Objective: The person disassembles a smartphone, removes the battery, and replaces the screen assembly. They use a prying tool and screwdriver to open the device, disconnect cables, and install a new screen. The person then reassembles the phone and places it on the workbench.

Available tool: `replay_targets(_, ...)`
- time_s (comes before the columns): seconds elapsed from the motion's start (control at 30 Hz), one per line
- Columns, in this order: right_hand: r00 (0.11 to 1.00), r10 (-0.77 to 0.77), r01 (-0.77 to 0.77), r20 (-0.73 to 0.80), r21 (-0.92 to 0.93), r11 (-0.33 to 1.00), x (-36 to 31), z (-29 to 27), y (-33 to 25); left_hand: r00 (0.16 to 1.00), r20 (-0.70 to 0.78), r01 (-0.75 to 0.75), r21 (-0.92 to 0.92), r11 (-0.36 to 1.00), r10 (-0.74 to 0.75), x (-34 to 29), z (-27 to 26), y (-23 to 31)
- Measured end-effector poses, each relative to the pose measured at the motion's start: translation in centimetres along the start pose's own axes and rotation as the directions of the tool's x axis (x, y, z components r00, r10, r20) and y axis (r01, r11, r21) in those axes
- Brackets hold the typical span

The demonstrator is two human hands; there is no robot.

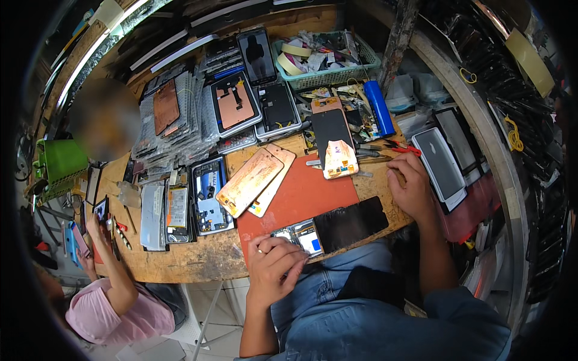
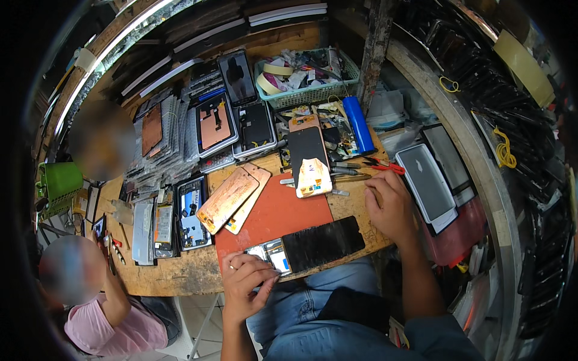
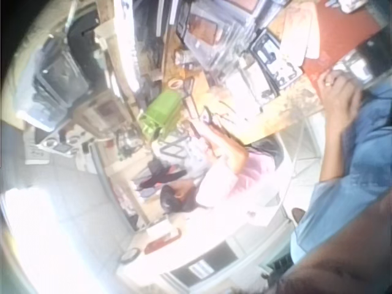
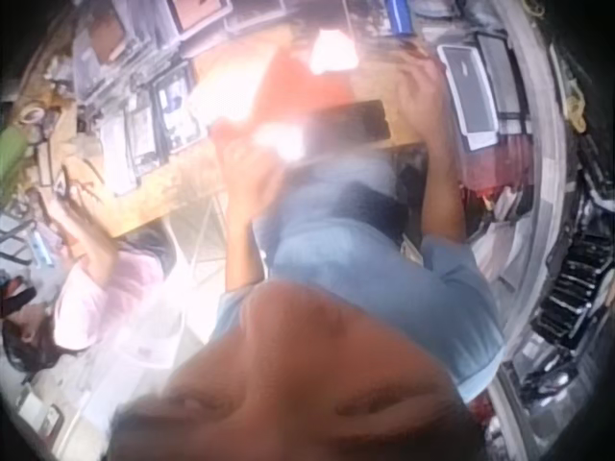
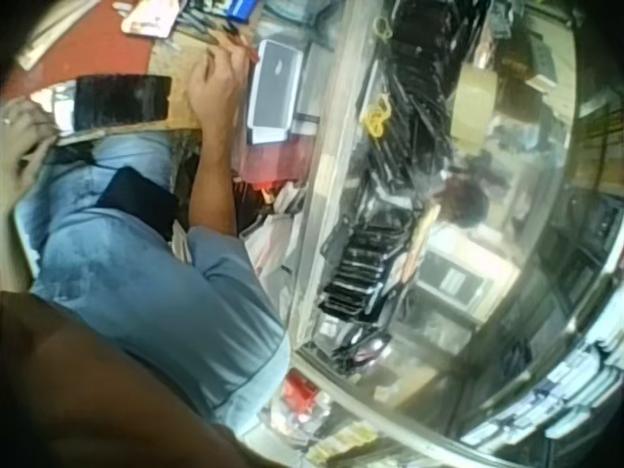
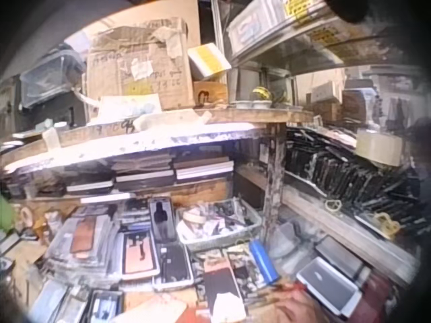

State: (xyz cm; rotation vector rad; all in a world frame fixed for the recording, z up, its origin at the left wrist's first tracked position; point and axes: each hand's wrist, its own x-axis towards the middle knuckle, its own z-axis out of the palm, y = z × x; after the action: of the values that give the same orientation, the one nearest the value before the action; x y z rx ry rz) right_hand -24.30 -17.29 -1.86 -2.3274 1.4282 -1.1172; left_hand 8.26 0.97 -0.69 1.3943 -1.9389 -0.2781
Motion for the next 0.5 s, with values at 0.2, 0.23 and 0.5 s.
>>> replay_targets(0.2,0.999,0.034,-0.035,0.024,0.041,0.999,0.1,-0.3,-0.4,1.000,0.017,-0.007,0.008,1.000,0.007,0.3,-0.2,0.0)
replay_targets(0.23,1.000,0.015,-0.016,0.017,0.034,0.999,0.0,-0.3,-0.2,1.000,0.016,-0.008,0.002,1.000,0.008,0.4,0.0,0.0)
replay_targets(0.5,1.000,0.006,-0.006,0.003,0.051,0.999,-0.1,-0.1,0.0,0.999,0.037,0.026,0.039,0.999,-0.027,0.0,-0.5,0.7)
